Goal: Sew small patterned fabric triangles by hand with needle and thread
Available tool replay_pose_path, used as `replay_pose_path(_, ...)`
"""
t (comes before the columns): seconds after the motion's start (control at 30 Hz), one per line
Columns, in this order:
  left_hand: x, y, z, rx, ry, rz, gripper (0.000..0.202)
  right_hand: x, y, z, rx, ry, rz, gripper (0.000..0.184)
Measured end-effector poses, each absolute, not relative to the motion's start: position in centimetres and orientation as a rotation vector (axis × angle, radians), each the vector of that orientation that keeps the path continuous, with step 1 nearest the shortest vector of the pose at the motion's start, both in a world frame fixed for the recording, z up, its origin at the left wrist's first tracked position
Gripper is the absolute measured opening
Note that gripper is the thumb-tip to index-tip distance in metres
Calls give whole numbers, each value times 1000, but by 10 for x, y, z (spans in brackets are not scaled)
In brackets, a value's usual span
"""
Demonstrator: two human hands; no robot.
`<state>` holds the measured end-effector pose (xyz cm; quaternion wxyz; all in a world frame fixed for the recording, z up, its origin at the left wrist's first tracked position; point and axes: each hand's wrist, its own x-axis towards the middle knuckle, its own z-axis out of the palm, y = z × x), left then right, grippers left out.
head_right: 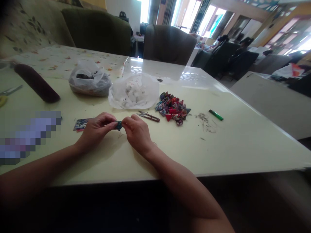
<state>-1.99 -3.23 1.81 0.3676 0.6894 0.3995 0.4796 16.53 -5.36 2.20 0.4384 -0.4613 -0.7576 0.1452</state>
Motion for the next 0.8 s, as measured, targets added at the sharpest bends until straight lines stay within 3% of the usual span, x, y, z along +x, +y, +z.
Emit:
replay_pose_path(0.37,-20,-32,17,1854,1034,1260,14,161,-55,19,-1103,-1871,345,19)
replay_pose_path(0.8,-28,-26,18,1673,956,1048,16,175,-43,21,-988,-1901,501,13)
